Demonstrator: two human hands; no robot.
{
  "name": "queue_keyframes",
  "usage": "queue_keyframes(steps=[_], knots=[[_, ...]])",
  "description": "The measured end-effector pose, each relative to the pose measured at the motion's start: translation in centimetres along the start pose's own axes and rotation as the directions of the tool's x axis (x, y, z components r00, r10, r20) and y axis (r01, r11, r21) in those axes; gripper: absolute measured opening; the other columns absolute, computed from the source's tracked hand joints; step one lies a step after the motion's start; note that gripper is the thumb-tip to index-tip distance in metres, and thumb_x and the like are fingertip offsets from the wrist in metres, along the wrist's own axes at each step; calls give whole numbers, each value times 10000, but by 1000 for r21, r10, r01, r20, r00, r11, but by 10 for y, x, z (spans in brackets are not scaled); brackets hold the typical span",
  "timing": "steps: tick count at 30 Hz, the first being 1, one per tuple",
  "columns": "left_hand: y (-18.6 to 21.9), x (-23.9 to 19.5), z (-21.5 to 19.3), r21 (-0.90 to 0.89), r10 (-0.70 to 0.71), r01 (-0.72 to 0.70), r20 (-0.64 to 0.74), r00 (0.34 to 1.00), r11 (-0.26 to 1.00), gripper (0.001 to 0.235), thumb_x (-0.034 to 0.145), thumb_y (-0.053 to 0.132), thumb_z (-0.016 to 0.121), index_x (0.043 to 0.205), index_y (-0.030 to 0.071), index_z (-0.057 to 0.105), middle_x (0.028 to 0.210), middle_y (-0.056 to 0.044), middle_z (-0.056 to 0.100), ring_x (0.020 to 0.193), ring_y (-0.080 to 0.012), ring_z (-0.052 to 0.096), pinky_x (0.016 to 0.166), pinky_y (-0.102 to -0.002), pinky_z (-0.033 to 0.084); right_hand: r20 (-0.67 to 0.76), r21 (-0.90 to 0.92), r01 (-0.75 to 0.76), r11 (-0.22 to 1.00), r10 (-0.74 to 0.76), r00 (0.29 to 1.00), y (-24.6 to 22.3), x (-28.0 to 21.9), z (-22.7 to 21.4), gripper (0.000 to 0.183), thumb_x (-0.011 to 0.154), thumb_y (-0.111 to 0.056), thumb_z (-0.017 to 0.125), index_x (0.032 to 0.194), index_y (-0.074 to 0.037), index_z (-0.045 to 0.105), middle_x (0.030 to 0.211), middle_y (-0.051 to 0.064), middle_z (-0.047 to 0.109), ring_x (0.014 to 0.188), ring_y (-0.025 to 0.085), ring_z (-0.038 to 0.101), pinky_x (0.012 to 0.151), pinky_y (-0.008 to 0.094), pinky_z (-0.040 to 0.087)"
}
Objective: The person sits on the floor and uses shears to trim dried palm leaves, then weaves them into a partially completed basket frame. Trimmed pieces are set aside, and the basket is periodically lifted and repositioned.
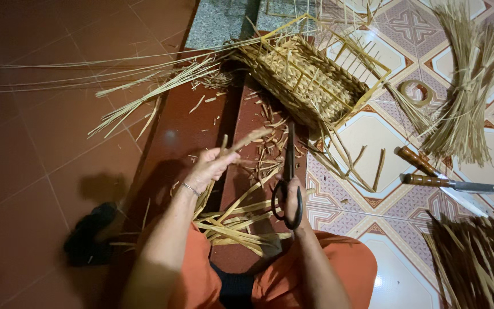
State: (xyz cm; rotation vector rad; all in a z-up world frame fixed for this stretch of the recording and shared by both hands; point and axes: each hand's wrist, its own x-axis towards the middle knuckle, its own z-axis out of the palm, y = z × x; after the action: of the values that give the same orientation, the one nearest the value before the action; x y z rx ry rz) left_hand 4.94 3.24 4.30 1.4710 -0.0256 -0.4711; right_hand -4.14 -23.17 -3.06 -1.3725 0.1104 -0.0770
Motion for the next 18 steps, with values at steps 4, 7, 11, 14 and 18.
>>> queue_keyframes(steps=[4, 7, 11, 14, 18], knots=[[1, 0, -17, -158, 67, -86, -120, 990, 984, 216, 992, 275, 659, 1052, 79, 729, 753, -5, 655, 447, 0, 343, 381, -185, 227, 49, 56, 36, 998, -39, 998, -2, -5, -6, 686, 1077, -581, 267, 1212, -27, 648, 554, -37, 435, 437, 72, 370, 406, 240, 288], [6, 2, -26, -294, 123, -157, -129, 984, 943, 192, 1008, 229, 631, 1089, 77, 717, 904, -79, 744, 448, 7, 318, 387, -178, 227, 113, 98, 58, 994, -69, 991, -7, -13, 0, 690, 1068, -593, 281, 1240, -26, 635, 590, -17, 483, 453, 85, 409, 417, 247, 319], [6, 2, -30, -383, 152, -183, -109, 982, 905, 170, 1011, 185, 628, 1127, 87, 706, 987, -116, 755, 452, 7, 305, 402, -173, 238, 210, 10, -50, 999, 47, 977, -10, -25, 11, 683, 1041, -602, 321, 1287, -37, 614, 709, -14, 491, 546, 91, 444, 477, 261, 372], [5, 2, -31, -423, 145, -163, -74, 987, 891, 181, 1014, 164, 625, 1150, 83, 712, 989, -123, 750, 460, 7, 306, 413, -172, 241, 303, -64, 6, 998, 14, 953, -13, -24, 16, 682, 1010, -633, 300, 1271, -64, 570, 752, -8, 530, 625, 93, 475, 531, 258, 385], [3, -1, -31, -452, 172, -161, -17, 985, 877, 193, 1026, 146, 601, 1156, 60, 715, 980, -133, 749, 469, -8, 326, 417, -186, 250, 336, -96, -44, 994, 74, 939, -19, -22, 18, 706, 1062, -659, 258, 1091, -30, 575, 776, -7, 522, 667, 109, 487, 584, 266, 416]])
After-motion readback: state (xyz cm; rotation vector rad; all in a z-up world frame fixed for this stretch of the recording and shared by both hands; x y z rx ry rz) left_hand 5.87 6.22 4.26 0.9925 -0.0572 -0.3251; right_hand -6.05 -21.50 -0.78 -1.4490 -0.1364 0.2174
